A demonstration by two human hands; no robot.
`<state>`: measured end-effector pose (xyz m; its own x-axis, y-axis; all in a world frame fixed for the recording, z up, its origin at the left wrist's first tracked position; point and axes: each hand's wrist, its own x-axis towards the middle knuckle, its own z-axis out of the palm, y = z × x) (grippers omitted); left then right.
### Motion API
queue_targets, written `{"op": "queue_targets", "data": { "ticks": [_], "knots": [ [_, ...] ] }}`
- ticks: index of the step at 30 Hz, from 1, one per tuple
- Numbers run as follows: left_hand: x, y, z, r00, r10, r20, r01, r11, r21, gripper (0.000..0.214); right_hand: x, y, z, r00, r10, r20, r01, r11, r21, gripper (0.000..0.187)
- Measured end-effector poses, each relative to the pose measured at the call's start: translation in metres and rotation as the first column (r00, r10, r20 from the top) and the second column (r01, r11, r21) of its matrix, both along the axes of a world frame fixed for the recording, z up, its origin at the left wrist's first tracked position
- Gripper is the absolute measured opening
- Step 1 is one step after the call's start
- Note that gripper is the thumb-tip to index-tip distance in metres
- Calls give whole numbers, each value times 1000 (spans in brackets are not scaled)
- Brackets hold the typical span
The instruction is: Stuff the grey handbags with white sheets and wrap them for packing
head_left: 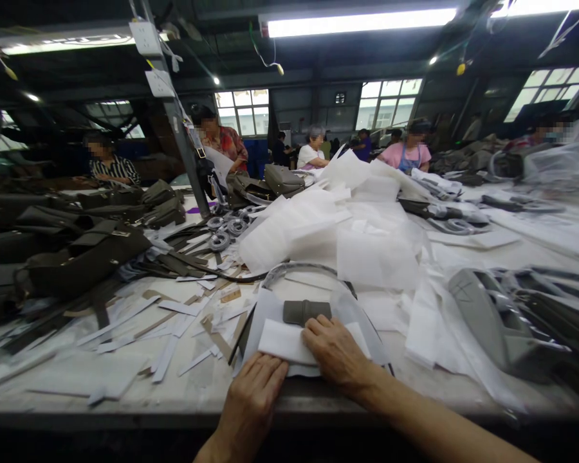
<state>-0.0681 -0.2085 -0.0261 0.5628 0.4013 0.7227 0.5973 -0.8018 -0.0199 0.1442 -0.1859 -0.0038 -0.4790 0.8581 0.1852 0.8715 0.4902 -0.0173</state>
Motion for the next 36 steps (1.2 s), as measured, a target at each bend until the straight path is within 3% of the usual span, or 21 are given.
{"op": "queue_targets", "data": {
  "ticks": [3, 5, 10, 14, 16, 19, 23, 28, 34, 36],
  "knots": [
    [10, -7, 11, 999, -41, -15, 41, 999, 19, 26, -2, -4, -12, 998, -54, -44, 56, 997, 48, 12],
    [19, -3, 9, 994, -19, -106, 19, 1000, 6, 35, -3, -5, -15, 994, -83, -72, 87, 995, 57, 11],
    [28, 28, -26, 979, 31, -201, -18, 998, 68, 43, 10, -15, -9, 987, -65, -148, 62, 998, -25, 17],
    [22, 31, -40, 962, 17, -273, 1, 998, 66, 44, 24, -29, -20, 988, 9, -154, -13, 1000, -27, 74],
    [23, 27, -39, 940, 20, -342, 18, 994, 106, 45, 27, -33, -30, 990, 8, -138, -14, 999, -38, 88],
    [34, 22, -37, 913, 67, -403, 7, 984, 179, 42, 28, -33, -36, 991, 4, -134, -11, 999, -47, 83],
    [48, 24, -42, 910, 101, -403, -15, 977, 211, 40, 25, -32, -23, 992, -17, -122, 6, 996, -94, 72],
    [43, 32, -35, 891, -8, -453, 74, 989, 128, 40, 13, -35, -12, 993, -98, -61, 90, 989, -120, 71],
    [38, 38, -11, 902, -54, -429, 100, 991, 84, 38, 8, -35, -14, 991, -126, -41, 128, 990, 60, 66],
    [39, 39, -8, 915, -57, -399, 99, 991, 87, 38, 7, -32, -15, 990, -137, -36, 141, 981, 135, 56]
  ]
}}
